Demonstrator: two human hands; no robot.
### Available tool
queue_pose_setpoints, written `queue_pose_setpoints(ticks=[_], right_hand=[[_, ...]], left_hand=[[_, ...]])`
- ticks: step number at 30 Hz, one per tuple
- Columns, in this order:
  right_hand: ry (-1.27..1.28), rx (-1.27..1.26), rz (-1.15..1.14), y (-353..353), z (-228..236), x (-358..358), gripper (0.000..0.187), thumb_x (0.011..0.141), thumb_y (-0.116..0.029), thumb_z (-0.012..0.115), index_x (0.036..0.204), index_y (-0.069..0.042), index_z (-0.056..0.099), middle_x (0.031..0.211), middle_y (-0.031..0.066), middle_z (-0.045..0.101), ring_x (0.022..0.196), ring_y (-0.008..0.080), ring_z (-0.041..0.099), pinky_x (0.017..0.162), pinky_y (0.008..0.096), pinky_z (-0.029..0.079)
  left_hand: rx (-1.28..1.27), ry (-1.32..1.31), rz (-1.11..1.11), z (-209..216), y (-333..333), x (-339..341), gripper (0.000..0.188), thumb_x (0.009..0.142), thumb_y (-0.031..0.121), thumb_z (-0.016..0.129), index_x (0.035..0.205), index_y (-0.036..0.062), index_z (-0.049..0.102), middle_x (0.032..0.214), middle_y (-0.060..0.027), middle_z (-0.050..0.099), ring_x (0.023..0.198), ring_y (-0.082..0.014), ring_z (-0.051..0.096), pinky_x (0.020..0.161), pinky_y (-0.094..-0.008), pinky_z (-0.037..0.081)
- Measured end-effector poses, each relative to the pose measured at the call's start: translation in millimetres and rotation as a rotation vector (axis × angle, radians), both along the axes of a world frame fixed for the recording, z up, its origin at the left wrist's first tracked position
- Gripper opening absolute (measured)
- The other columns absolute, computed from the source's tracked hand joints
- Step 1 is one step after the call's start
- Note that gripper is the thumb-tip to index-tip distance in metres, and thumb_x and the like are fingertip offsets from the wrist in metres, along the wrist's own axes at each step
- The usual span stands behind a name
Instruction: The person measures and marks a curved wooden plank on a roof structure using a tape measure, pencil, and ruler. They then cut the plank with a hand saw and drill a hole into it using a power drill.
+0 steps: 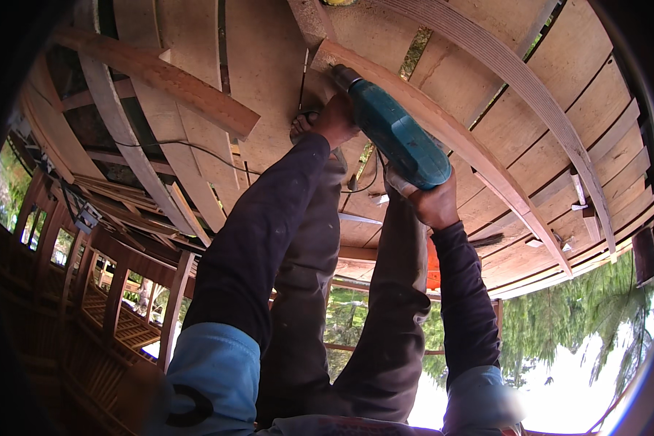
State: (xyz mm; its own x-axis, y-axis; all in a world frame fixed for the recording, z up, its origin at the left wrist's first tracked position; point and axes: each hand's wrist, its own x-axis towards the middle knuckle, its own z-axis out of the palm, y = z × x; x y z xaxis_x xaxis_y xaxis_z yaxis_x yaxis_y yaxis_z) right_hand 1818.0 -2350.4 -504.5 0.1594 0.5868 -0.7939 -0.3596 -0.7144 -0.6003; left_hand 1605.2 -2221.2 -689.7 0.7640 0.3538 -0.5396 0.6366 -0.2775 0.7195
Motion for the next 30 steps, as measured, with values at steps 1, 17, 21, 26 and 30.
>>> queue_pose_setpoints(ticks=[1, 17, 21, 26, 30], right_hand=[[0.002, 0.001, 0.002, 0, -1, 0, 0.057, 0.077, -0.011, 0.085, 0.127, 0.001, 0.06, 0.115, 0.0133, 0.073, 0.106, 0.0206, 0.07, 0.097, 0.0333, 0.053], [-0.072, 0.055, 0.03, -1, -6, -2, 0.067, 0.078, -0.008, 0.079, 0.14, 0.002, 0.053, 0.123, 0.0171, 0.071, 0.115, 0.0215, 0.069, 0.102, 0.0333, 0.051], [-0.067, 0.042, 0.04, 0, -6, 0, 0.069, 0.078, -0.007, 0.077, 0.141, 0.002, 0.052, 0.123, 0.0172, 0.071, 0.117, 0.0217, 0.068, 0.102, 0.0334, 0.051], [-0.097, 0.072, 0.049, 0, -8, 0, 0.07, 0.076, -0.006, 0.077, 0.141, 0.002, 0.052, 0.122, 0.0177, 0.072, 0.116, 0.0233, 0.069, 0.102, 0.034, 0.051], [-0.113, 0.09, 0.042, -2, -11, -2, 0.071, 0.076, -0.005, 0.078, 0.141, 0.001, 0.052, 0.122, 0.0187, 0.072, 0.117, 0.025, 0.069, 0.102, 0.0347, 0.052]], left_hand=[[0.01, -0.018, 0.002, 0, 1, 1, 0.031, 0.079, 0.021, 0.082, 0.102, 0.0061, 0.069, 0.101, -0.0127, 0.074, 0.099, -0.0294, 0.071, 0.088, -0.0409, 0.054], [-0.074, 0.002, 0.031, 12, 6, 7, 0.025, 0.08, 0.018, 0.074, 0.099, 0.0029, 0.069, 0.099, -0.0202, 0.073, 0.098, -0.0376, 0.07, 0.088, -0.0449, 0.055], [-0.059, -0.094, 0.116, 19, 4, 11, 0.02, 0.08, 0.015, 0.07, 0.093, 0.0003, 0.069, 0.093, -0.0236, 0.072, 0.094, -0.0413, 0.069, 0.084, -0.0471, 0.055], [-0.049, -0.103, 0.095, 18, 4, 9, 0.023, 0.082, 0.018, 0.071, 0.098, 0.0005, 0.068, 0.098, -0.0235, 0.072, 0.098, -0.0421, 0.068, 0.088, -0.0478, 0.054], [-0.103, -0.078, 0.143, 24, 6, 12, 0.026, 0.084, 0.019, 0.071, 0.101, 0.0003, 0.068, 0.105, -0.0245, 0.071, 0.104, -0.0425, 0.066, 0.091, -0.0478, 0.053]])
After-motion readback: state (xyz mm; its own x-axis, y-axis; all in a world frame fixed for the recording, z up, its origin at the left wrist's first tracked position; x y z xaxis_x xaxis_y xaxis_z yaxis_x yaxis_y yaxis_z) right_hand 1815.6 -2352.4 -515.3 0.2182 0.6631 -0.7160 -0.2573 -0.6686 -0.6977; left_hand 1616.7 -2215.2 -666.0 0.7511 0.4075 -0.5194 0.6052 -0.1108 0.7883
